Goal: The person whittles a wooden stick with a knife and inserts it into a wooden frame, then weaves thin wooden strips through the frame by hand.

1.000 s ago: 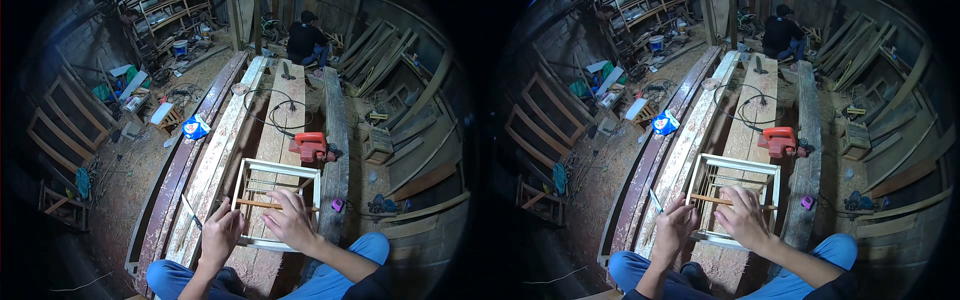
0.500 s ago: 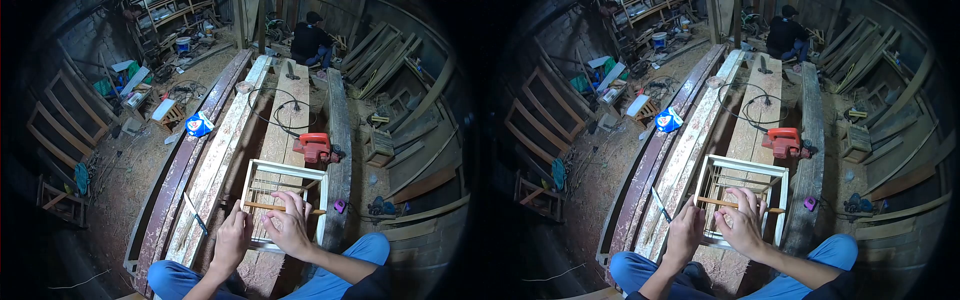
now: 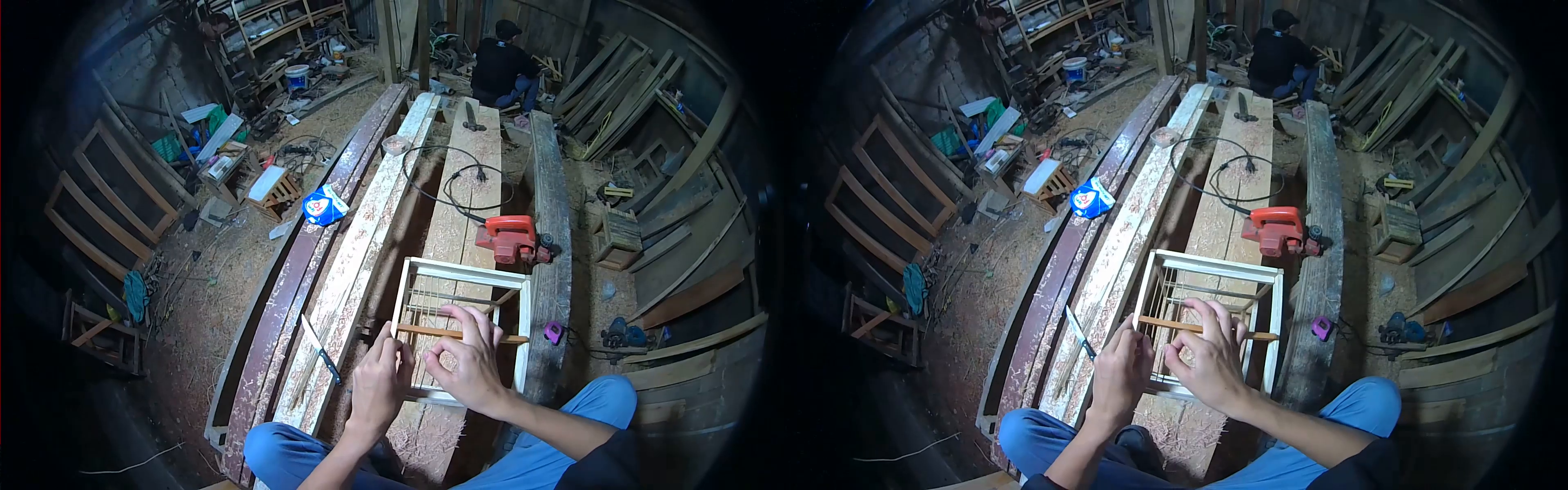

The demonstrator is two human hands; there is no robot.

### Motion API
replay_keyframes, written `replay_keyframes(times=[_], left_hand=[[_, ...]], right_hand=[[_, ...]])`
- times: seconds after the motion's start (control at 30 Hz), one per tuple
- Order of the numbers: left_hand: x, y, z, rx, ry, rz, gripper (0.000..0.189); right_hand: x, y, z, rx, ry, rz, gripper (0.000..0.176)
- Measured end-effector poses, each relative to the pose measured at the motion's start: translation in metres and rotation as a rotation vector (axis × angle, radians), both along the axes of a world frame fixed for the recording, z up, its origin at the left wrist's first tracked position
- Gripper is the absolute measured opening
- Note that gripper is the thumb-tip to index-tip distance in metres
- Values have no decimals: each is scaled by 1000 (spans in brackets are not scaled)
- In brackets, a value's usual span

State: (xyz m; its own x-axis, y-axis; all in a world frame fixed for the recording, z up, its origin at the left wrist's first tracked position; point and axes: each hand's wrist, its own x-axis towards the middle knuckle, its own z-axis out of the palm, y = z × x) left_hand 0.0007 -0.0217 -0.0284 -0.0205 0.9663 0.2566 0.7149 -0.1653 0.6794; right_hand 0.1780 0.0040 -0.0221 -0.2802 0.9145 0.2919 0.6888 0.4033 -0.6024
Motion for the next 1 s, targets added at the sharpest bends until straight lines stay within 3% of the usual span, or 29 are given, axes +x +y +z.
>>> replay_keyframes(times=[0.33, 0.73, 0.97, 1.0], left_hand=[[-5, -5, 22, -47, -128, -78, 19], [-7, -2, 10, -14, -179, -39, 20], [-13, 1, 9, -51, -186, -47, 22], [-14, 3, 7, -22, -198, -34, 21]], right_hand=[[-5, 1, 6, 89, 49, 38, 11], [-10, 6, 2, 127, 46, 66, 13], [8, 12, 18, 51, 56, 111, 21], [15, 14, 26, 6, -64, 88, 23]])
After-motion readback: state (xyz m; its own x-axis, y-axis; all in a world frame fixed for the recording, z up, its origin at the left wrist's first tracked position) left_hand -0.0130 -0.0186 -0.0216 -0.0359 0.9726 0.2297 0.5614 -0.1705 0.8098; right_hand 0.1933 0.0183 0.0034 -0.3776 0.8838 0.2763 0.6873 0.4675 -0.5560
